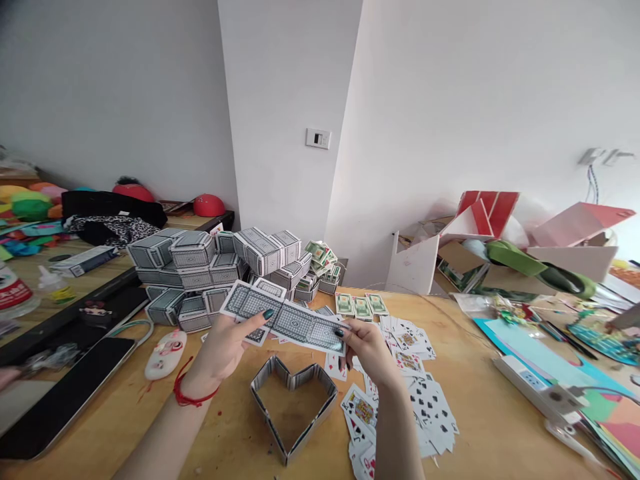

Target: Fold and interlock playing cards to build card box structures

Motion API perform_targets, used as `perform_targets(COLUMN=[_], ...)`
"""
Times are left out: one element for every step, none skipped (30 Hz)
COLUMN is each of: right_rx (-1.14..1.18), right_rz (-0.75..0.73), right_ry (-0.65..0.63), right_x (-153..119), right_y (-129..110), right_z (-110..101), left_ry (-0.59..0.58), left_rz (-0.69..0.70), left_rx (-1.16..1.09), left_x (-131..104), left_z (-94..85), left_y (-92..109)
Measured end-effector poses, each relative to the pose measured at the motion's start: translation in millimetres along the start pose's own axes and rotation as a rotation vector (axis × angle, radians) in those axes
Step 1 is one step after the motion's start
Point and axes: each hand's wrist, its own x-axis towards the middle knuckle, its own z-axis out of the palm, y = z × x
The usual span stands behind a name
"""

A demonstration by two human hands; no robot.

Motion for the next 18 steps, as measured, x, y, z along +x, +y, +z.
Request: perform_targets(right_rx=[-0.003,-0.003,-0.005,-0.007,-0.01,-0.011,-0.011,-0.008,-0.004,-0.001,-0.001,-0.006,-0.015,-0.025,-0.032,-0.035,-0.032,-0.023], right_rz=[-0.002,-0.007,-0.014,-0.021,-0.027,-0.03,-0.032,-0.034,-0.035,-0.036,-0.037,-0.038,-0.038,-0.04,-0.042,-0.044,-0.046,-0.046], right_ry=[0.003,0.003,0.0,-0.003,-0.005,-0.006,-0.007,-0.007,-0.007,-0.005,-0.002,0.003,0.007,0.008,0.006,0.0,-0.011,-0.023], right_x=[0.0,0.0,-0.2,-0.5,-0.7,-0.8,-0.7,-0.4,0.0,0.6,1.3,2.0,2.5,2.8,2.9,2.8,2.4,1.8], right_y=[-0.2,-0.7,-1.6,-2.7,-3.9,-4.8,-5.5,-5.7,-5.6,-5.1,-4.5,-4.0,-3.5,-3.2,-3.1,-3.1,-3.2,-3.3], right_z=[0.4,1.1,2.1,3.3,4.6,5.7,6.7,7.6,8.3,9.0,9.6,10.2,10.8,11.2,11.4,11.4,10.9,10.0], left_ry=[-0.004,-0.01,-0.015,-0.02,-0.022,-0.023,-0.025,-0.025,-0.025,-0.023,-0.021,-0.017,-0.012,-0.009,-0.008,-0.007,-0.008,-0.008], left_rz=[0.004,0.008,0.015,0.023,0.032,0.038,0.041,0.042,0.043,0.045,0.048,0.05,0.05,0.049,0.051,0.058,0.071,0.087], left_rx=[0.003,0.007,0.01,0.013,0.016,0.018,0.02,0.019,0.017,0.013,0.008,0.004,0.002,0.002,0.008,0.016,0.027,0.037], left_x=[0.0,0.0,0.0,0.0,-0.1,-0.1,0.0,0.1,0.3,0.6,1.0,1.4,1.8,2.2,2.4,2.6,2.6,2.5], left_z=[-0.4,-0.5,-0.4,-0.1,0.3,0.8,1.4,1.8,2.1,2.3,2.2,1.9,1.5,1.1,0.7,0.4,0.3,0.5], left_y=[-1.0,-1.8,-2.5,-3.1,-3.6,-3.9,-4.2,-4.5,-4.7,-4.9,-5.0,-5.2,-5.3,-5.4,-5.5,-5.5,-5.7,-5.9])
